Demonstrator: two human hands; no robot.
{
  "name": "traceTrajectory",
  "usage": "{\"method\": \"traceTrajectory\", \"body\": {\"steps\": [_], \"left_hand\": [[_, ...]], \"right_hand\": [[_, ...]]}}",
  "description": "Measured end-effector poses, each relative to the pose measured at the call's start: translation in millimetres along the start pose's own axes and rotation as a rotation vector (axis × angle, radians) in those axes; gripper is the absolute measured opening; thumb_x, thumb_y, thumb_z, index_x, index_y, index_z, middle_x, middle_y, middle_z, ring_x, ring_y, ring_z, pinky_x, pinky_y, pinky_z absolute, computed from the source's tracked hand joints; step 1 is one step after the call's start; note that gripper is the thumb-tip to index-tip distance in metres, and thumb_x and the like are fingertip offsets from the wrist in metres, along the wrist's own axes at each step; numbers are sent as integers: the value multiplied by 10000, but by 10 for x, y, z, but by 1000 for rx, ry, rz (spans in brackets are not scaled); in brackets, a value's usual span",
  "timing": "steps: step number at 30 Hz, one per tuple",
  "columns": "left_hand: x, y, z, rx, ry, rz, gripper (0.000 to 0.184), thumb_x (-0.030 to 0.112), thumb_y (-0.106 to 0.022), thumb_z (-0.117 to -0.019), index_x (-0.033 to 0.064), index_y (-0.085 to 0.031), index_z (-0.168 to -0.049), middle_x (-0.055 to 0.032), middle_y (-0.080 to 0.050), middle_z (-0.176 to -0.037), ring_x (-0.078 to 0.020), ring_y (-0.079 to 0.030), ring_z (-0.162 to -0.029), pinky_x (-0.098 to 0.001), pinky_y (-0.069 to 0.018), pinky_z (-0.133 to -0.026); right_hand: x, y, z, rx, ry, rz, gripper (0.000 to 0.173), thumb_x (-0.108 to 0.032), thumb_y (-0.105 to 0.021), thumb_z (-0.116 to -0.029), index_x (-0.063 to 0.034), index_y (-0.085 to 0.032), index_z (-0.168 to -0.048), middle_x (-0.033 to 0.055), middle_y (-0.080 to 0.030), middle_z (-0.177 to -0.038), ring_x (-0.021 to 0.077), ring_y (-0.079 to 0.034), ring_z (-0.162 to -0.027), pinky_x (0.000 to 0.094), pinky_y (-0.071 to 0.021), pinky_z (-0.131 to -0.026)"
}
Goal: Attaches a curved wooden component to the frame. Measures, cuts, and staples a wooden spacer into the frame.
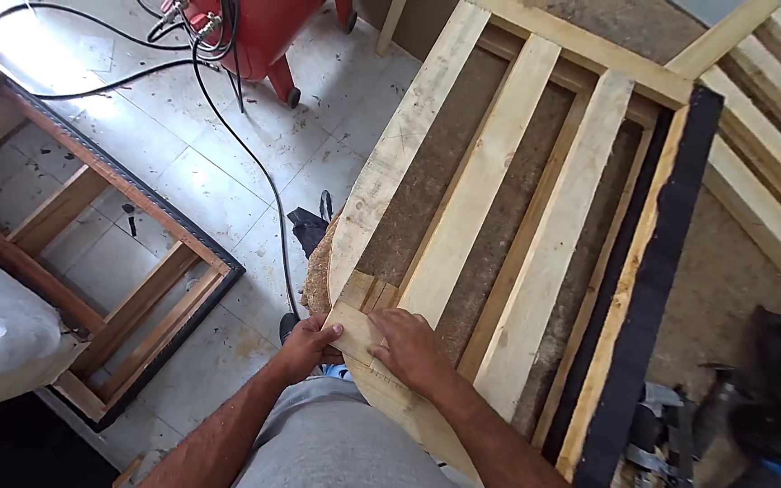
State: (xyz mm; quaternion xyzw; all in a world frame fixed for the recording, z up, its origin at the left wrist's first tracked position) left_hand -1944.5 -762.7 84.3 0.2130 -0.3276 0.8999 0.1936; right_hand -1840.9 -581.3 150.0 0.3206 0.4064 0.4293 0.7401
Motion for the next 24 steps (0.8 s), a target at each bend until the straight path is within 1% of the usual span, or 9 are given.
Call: {"method": "traceTrajectory", "body": {"steps": [2, 4, 7, 10, 15, 19, 22, 24], "left_hand": [[5, 3, 2, 2, -4, -8, 270, 132, -490, -1088, -34, -533, -1297, -244, -718, -1089, -346, -750, -920, -484, -631, -858], [-6, 12, -4, 0, -12, -18, 264, 140, -493, -1088, -30, -540, -1285, -241, -720, -1082, -341, -752, -909, -479, -633, -850], [-17, 15, -17, -2, -16, -16, 269, 141, -493, -1088, -32, -536, -1290, -245, -718, -1076, -346, -751, -902, -485, -634, -844], [-17, 14, -16, -2, -14, -23, 277, 145, -490, -1090, -31, -529, -1300, -246, -718, -1086, -350, -751, -915, -488, -632, -854], [-12, 0, -14, -2, -14, -28, 282, 142, -472, -1096, -37, -517, -1309, -251, -716, -1095, -355, -750, -927, -495, -630, -860], [-12, 4, -22, -10, -18, -28, 289, 136, -464, -1097, -42, -507, -1320, -257, -714, -1099, -363, -750, -929, -504, -630, -863], [-15, 8, -19, -27, -25, -20, 282, 129, -462, -1096, -42, -509, -1316, -257, -716, -1091, -361, -749, -932, -505, -627, -870], [-24, 21, -19, -42, -27, -12, 282, 125, -470, -1093, -42, -502, -1319, -262, -712, -1095, -367, -746, -942, -510, -624, -877]], "right_hand": [[-20, -70, 56, 31, -24, -7, 490, -427, -639, -987, -176, -618, -1408, 27, -640, -1403, 209, -519, -1391, 470, -422, -1131], [-30, -116, 105, 56, -39, -22, 511, -416, -643, -984, -167, -600, -1429, 25, -616, -1441, 206, -472, -1438, 465, -388, -1172], [-5, -192, 161, 131, -14, -27, 520, -394, -669, -967, -155, -608, -1424, 16, -605, -1461, 200, -447, -1461, 442, -393, -1183], [15, -245, 207, 159, 1, -52, 527, -382, -683, -955, -152, -608, -1423, 12, -586, -1485, 203, -423, -1479, 433, -388, -1193], [6, -332, 266, 256, -29, -124, 511, -350, -698, -942, -130, -633, -1399, 28, -599, -1472, 219, -436, -1473, 420, -373, -1213], [-5, -379, 309, 326, -73, -159, 519, -343, -716, -926, -135, -639, -1395, 24, -613, -1455, 220, -465, -1452, 421, -387, -1206], [5, -406, 319, 333, -89, -183, 511, -353, -719, -925, -152, -646, -1389, 4, -616, -1452, 202, -459, -1455, 412, -380, -1211], [5, -406, 325, 323, -97, -197, 487, -337, -704, -939, -166, -646, -1392, -7, -614, -1456, 188, -452, -1460, 406, -372, -1216]]}}
Point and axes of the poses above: each hand's wrist, its own z-axis away from the middle knuckle, its own y-axis out of the back of the hand, x = y × z, the point moved 2 cm from there along -z, towards the middle knuckle
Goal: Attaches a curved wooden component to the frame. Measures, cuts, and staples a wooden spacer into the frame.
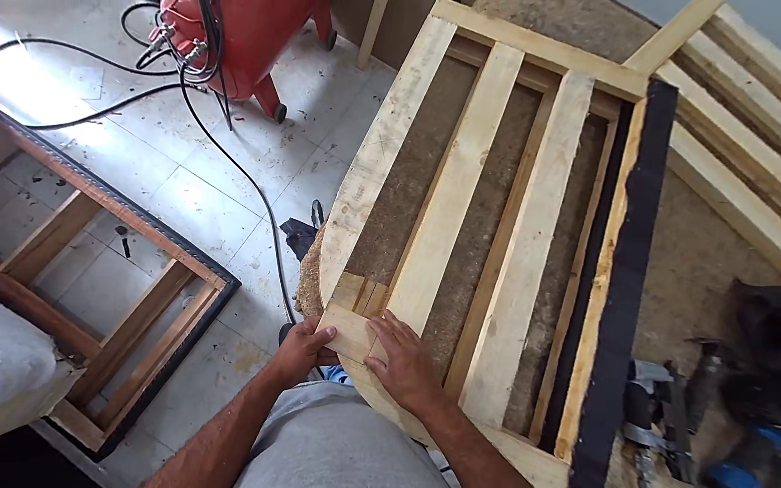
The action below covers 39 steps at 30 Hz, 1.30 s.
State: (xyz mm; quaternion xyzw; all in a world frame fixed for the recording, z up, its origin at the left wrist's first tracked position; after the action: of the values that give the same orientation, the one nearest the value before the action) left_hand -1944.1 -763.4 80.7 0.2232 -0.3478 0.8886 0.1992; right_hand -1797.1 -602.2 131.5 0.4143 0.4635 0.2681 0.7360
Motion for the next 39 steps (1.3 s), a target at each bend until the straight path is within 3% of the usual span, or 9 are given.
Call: {"method": "traceTrajectory", "body": {"steps": [5, 9, 14, 19, 22, 26, 30, 34, 39], "left_hand": [[26, -8, 10, -2, 4, -6, 277, 118, -463, -1093, -44, -502, -1315, -263, -715, -1085, -371, -747, -933, -514, -626, -872], [37, -27, 24, 10, 0, -6, 253, 101, -463, -1090, -45, -503, -1293, -269, -716, -1070, -381, -748, -922, -521, -631, -861], [60, -12, 47, 48, -4, -46, 279, 98, -454, -1091, -32, -480, -1337, -274, -712, -1082, -388, -745, -932, -529, -630, -857], [74, 6, 92, 96, -31, -177, 385, 136, -450, -1082, 30, -401, -1449, -231, -701, -1126, -359, -745, -933, -527, -644, -813], [49, 7, 7, 57, -56, -126, 293, 109, -441, -1057, 30, -481, -1336, -233, -727, -1086, -372, -760, -884, -540, -649, -771], [167, -141, 98, 81, 13, -231, 341, 107, -447, -1074, 29, -429, -1405, -211, -711, -1094, -326, -744, -914, -494, -636, -833], [170, -37, 25, 57, 68, -218, 325, 103, -472, -1072, 13, -466, -1383, -240, -706, -1128, -366, -735, -975, -527, -614, -893], [152, 38, -24, 12, 74, -156, 275, 89, -524, -1043, 31, -537, -1312, -238, -718, -1111, -370, -741, -959, -535, -613, -881], [171, 40, -40, -11, 89, -140, 280, 80, -552, -1027, 23, -546, -1301, -247, -716, -1114, -377, -740, -964, -540, -609, -889]], "right_hand": [[-13, 11, 0, -15, -35, -40, 415, -241, -643, -988, -185, -645, -1400, -20, -601, -1474, 165, -456, -1456, 383, -369, -1217], [111, 102, 132, 146, -124, -189, 442, -233, -682, -968, -169, -643, -1403, -11, -578, -1498, 156, -489, -1432, 407, -426, -1191], [945, 732, 668, 486, -599, -218, 497, -216, -633, -1013, -61, -532, -1474, 185, -556, -1477, 368, -556, -1342, 604, -462, -1099], [2029, 1197, 1499, 692, -1085, -62, 543, -217, -574, -1027, 7, -441, -1504, 286, -483, -1488, 441, -502, -1361, 619, -421, -1119], [2611, 1335, 1943, 639, -1249, -5, 590, -226, -627, -984, -8, -453, -1504, 296, -519, -1446, 466, -545, -1306, 653, -455, -1060], [3138, 1306, 2189, 414, -1219, 32, 678, -360, -701, -958, -16, -452, -1486, 367, -619, -1248, 574, -608, -1136, 760, -461, -930], [3434, 1186, 2151, 325, -1142, 88, 672, -323, -618, -1026, 24, -355, -1537, 438, -515, -1352, 640, -524, -1226, 802, -406, -967], [3878, 1101, 2171, 353, -1196, 138, 805, -434, -638, -986, -8, -257, -1554, 445, -552, -1270, 651, -573, -1133, 808, -450, -870], [4134, 1183, 2270, 207, -1178, 34, 809, -351, -686, -982, 40, -260, -1548, 454, -545, -1273, 640, -556, -1166, 786, -432, -934]]}}
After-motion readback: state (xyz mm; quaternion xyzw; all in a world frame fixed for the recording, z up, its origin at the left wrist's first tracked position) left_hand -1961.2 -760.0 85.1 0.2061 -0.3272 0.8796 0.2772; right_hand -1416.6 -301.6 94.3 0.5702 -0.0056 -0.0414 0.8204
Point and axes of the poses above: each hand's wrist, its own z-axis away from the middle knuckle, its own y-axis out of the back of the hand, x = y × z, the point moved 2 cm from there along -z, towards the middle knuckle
